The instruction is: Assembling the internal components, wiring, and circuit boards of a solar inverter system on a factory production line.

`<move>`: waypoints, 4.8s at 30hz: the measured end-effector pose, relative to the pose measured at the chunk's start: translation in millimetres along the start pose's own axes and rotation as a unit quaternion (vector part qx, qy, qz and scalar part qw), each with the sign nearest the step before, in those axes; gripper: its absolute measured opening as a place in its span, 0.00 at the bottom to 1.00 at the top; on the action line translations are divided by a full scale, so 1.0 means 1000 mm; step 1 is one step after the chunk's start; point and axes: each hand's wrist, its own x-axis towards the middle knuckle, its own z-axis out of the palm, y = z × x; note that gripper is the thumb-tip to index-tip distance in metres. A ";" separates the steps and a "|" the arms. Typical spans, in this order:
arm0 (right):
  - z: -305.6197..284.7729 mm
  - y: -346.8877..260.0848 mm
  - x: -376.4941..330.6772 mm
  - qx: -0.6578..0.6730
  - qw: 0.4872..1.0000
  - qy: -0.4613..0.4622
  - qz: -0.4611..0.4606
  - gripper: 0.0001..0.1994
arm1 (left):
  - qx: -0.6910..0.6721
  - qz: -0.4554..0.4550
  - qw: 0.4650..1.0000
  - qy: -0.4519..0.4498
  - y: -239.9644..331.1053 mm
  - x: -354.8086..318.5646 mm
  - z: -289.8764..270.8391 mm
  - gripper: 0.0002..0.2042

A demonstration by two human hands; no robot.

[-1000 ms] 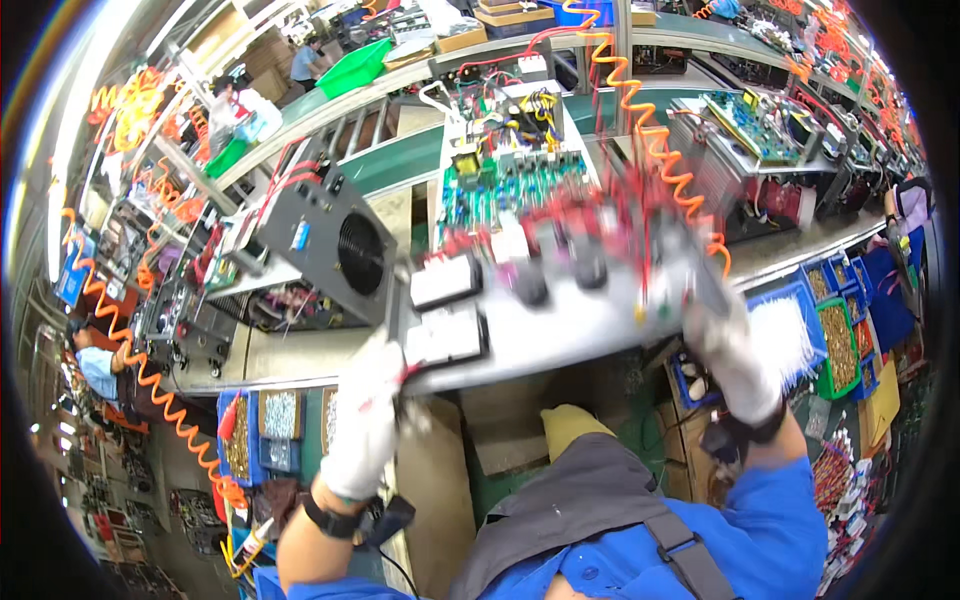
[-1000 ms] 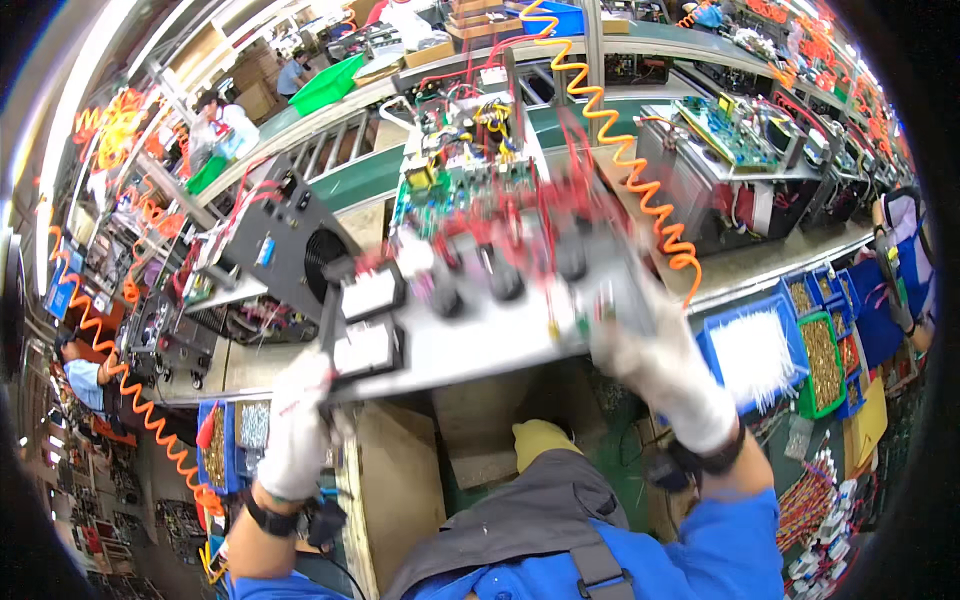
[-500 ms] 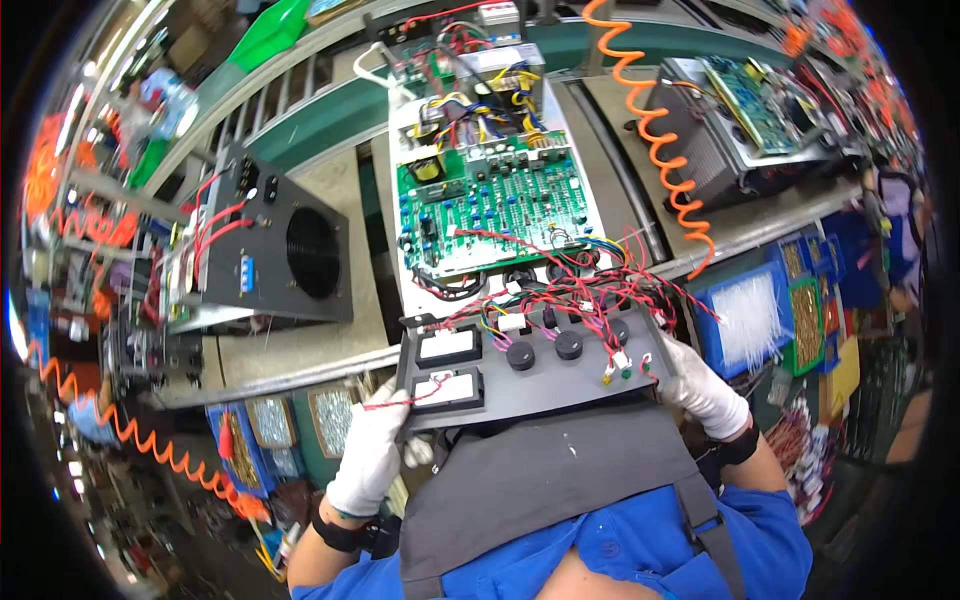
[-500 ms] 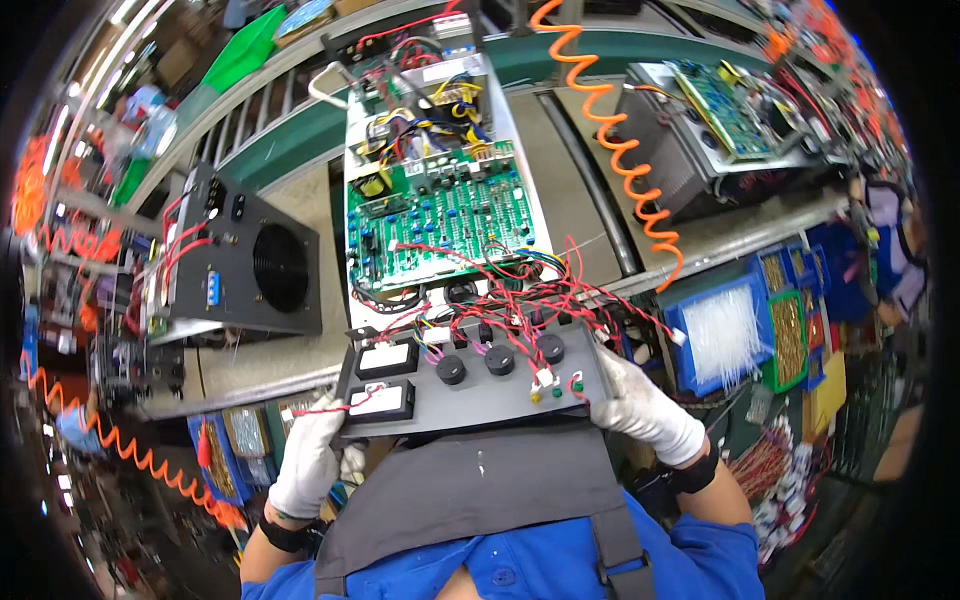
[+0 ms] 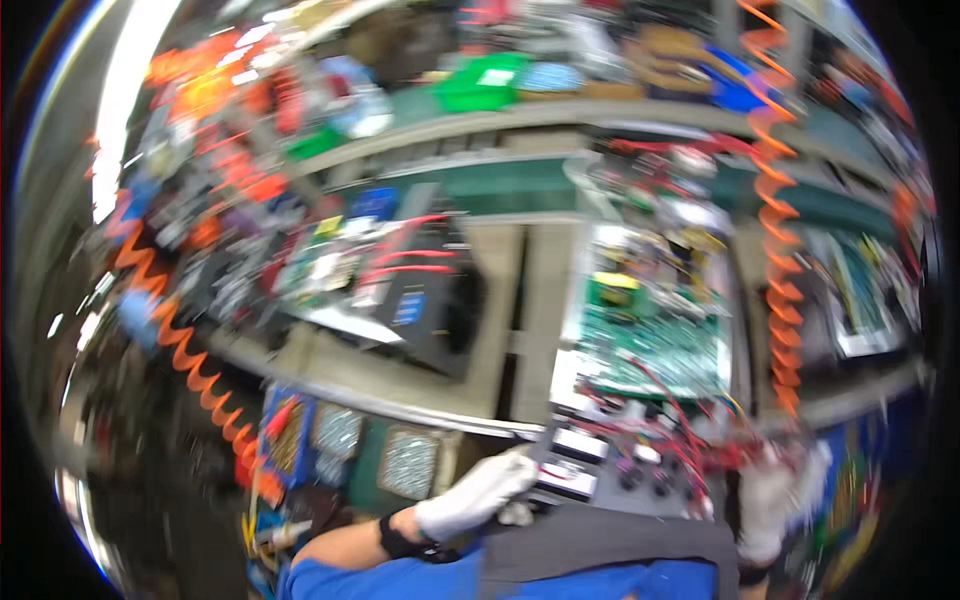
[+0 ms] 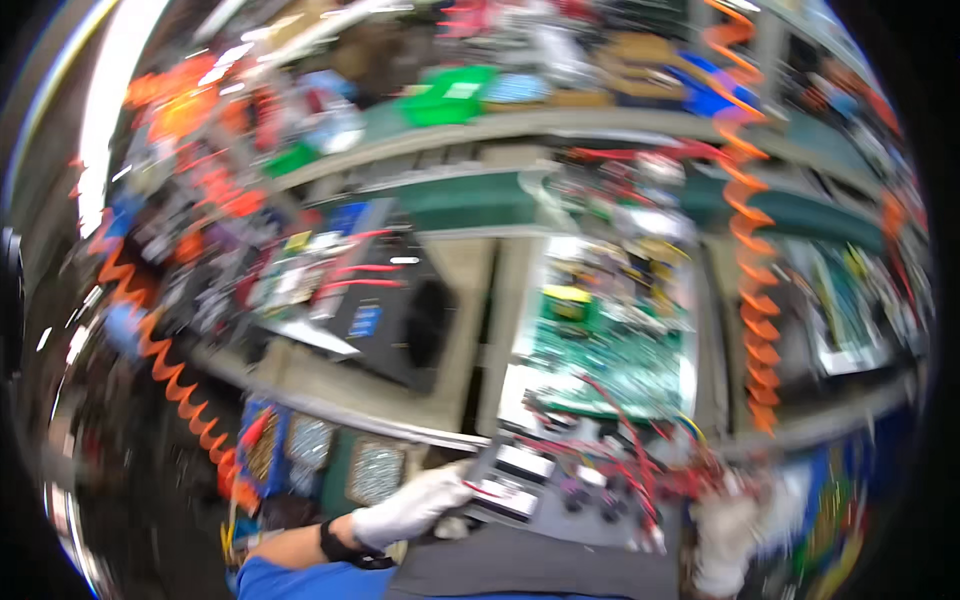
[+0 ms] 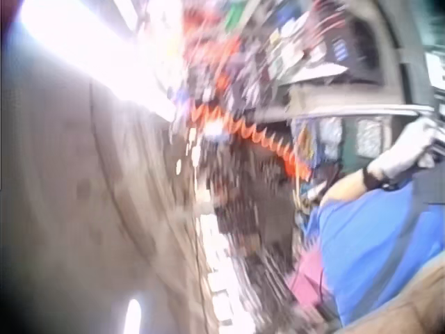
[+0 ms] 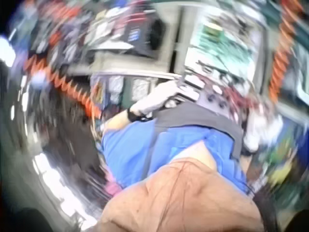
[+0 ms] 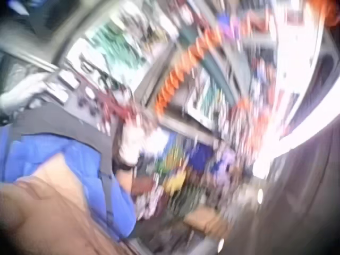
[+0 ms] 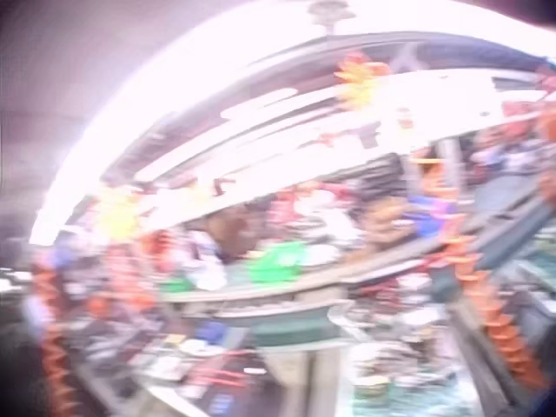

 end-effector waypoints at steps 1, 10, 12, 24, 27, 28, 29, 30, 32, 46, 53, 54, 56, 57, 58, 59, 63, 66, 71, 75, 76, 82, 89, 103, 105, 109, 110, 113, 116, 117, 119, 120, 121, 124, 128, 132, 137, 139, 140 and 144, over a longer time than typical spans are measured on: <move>-0.065 -0.011 -0.011 0.085 0.994 0.034 -0.060 0.27 | -0.003 0.033 0.999 -0.015 0.014 -0.009 0.001 0.27; 0.006 -0.047 0.113 -0.352 0.936 -0.016 -0.002 0.25 | -0.114 0.072 0.991 0.019 0.005 -0.006 0.022 0.24; 0.004 -0.044 0.121 -0.340 0.940 0.014 -0.025 0.24 | -0.136 0.075 0.988 0.007 0.006 -0.002 0.022 0.23; 0.034 -0.048 0.095 -0.316 0.948 0.038 -0.014 0.15 | -0.074 0.008 0.997 -0.036 0.010 -0.003 0.004 0.24; 0.058 -0.045 0.108 -0.394 0.918 0.020 -0.039 0.15 | 0.447 0.260 0.855 0.039 0.014 -0.006 -0.013 0.19; 0.060 -0.047 0.110 -0.336 0.941 0.029 -0.010 0.15 | 0.436 0.112 0.891 0.056 0.037 -0.002 -0.023 0.20; 0.062 -0.049 0.114 -0.269 0.963 0.015 0.015 0.15 | 0.426 -0.039 0.899 0.098 0.063 -0.005 -0.025 0.21; 0.059 -0.053 0.113 -0.289 0.957 0.023 0.005 0.16 | 0.388 0.057 0.906 0.159 0.082 0.011 -0.023 0.21; 0.064 -0.055 0.114 -0.314 0.949 0.013 0.006 0.15 | 0.396 0.184 0.884 0.168 0.129 0.033 -0.008 0.24; 0.075 -0.079 0.118 -0.376 0.920 0.049 -0.104 0.19 | 0.539 0.257 0.782 -0.182 0.141 0.147 0.079 0.23; 0.079 -0.129 0.123 -0.651 0.739 0.102 0.136 0.22 | 0.298 0.072 0.938 -0.162 0.151 0.113 0.042 0.30; 0.085 -0.126 0.130 -0.591 0.797 0.092 0.089 0.27 | 0.344 0.073 0.922 -0.161 0.156 0.112 0.047 0.31; 0.110 -0.101 0.149 -0.482 0.875 0.030 -0.011 0.30 | 0.434 0.112 0.881 -0.150 0.151 0.112 0.047 0.32; 0.128 -0.089 0.155 -0.431 0.902 -0.003 -0.008 0.29 | 0.436 0.114 0.879 -0.153 0.144 0.116 0.049 0.32; 0.144 -0.072 0.172 -0.375 0.926 -0.046 0.001 0.27 | 0.446 0.147 0.871 -0.145 0.136 0.122 0.050 0.28; 0.152 -0.065 0.188 -0.382 0.913 -0.142 0.012 0.24 | 0.459 0.178 0.858 -0.144 0.133 0.124 0.054 0.26; 0.133 -0.024 0.259 -0.264 0.954 -0.126 0.068 0.27 | 0.462 0.164 0.864 -0.113 0.166 0.103 0.071 0.16; 0.084 -0.042 0.278 -0.197 0.972 -0.086 0.095 0.26 | 0.324 0.153 0.934 -0.006 0.139 0.091 0.036 0.13; 0.070 -0.113 0.270 -0.201 0.970 -0.132 0.040 0.22 | 0.139 0.075 0.987 0.040 0.113 0.062 -0.011 0.20; 0.122 -0.171 0.258 -0.318 0.929 -0.172 -0.080 0.23 | 0.356 0.084 0.911 0.193 0.169 0.061 0.009 0.26; 0.134 -0.171 0.275 -0.305 0.930 -0.174 -0.106 0.26 | 0.368 0.147 0.903 0.164 0.179 0.070 0.012 0.29; 0.217 -0.108 0.313 -0.306 0.829 -0.468 0.017 0.18 | 0.299 0.203 0.916 -0.175 0.172 0.139 0.069 0.45; 0.112 -0.101 0.246 -0.759 0.466 -0.384 -0.244 0.14 | -0.214 0.246 0.945 0.034 0.157 0.115 -0.012 0.17; 0.006 -0.031 0.081 -0.706 0.691 -0.119 0.098 0.31 | 0.252 0.353 0.867 0.245 0.137 0.083 -0.023 0.24; 0.007 -0.021 0.088 -0.737 0.657 -0.140 0.075 0.25 | 0.484 0.352 0.796 0.093 0.149 0.084 0.025 0.25; 0.027 -0.027 0.099 -0.634 0.743 -0.034 0.210 0.11 | 0.631 0.398 0.660 -0.089 0.127 0.115 0.076 0.22; 0.029 -0.032 0.102 -0.672 0.717 -0.065 0.175 0.11 | 0.641 0.375 0.657 -0.130 0.125 0.125 0.076 0.18; 0.035 -0.032 0.108 -0.653 0.740 -0.074 0.142 0.11 | 0.489 0.144 0.854 -0.100 0.150 0.121 0.077 0.09; 0.021 -0.039 0.118 -0.661 0.736 -0.140 -0.031 0.18 | 0.262 0.129 0.955 -0.053 0.175 0.109 0.063 0.11; 0.031 -0.043 0.122 -0.636 0.756 -0.153 -0.028 0.22 | 0.213 0.131 0.967 -0.052 0.181 0.107 0.059 0.12; 0.037 -0.038 0.131 -0.638 0.689 -0.309 -0.150 0.26 | 0.303 0.148 0.941 -0.023 0.186 0.102 0.071 0.13; 0.049 -0.036 0.127 -0.677 0.630 -0.356 -0.133 0.27 | 0.366 0.150 0.917 -0.054 0.183 0.101 0.077 0.16; 0.041 -0.020 0.122 -0.738 0.539 -0.367 -0.174 0.21 | 0.517 0.209 0.824 -0.100 0.180 0.105 0.081 0.20; 0.029 -0.008 0.130 -0.679 0.655 -0.332 -0.018 0.11 | 0.679 0.381 0.619 -0.108 0.151 0.120 0.082 0.28; 0.032 -0.050 0.137 -0.416 0.881 -0.183 0.129 0.15 | 0.713 0.229 0.661 -0.049 0.155 0.113 0.070 0.19; 0.036 -0.050 0.133 -0.341 0.898 -0.242 0.139 0.16 | 0.604 0.297 0.740 0.024 0.163 0.103 0.037 0.08; 0.045 -0.060 0.135 -0.438 0.861 -0.159 0.204 0.14 | 0.358 0.205 0.903 0.122 0.172 0.084 0.041 0.08; 0.035 -0.063 0.132 -0.478 0.867 -0.133 0.044 0.16 | 0.346 0.208 0.907 0.119 0.174 0.080 0.038 0.11; 0.023 -0.070 0.131 -0.483 0.867 -0.122 0.010 0.17 | 0.355 0.193 0.903 0.144 0.175 0.078 0.039 0.10; -0.050 -0.090 0.094 -0.573 0.813 -0.032 0.097 0.15 | 0.373 0.167 0.893 0.188 0.158 0.074 -0.002 0.09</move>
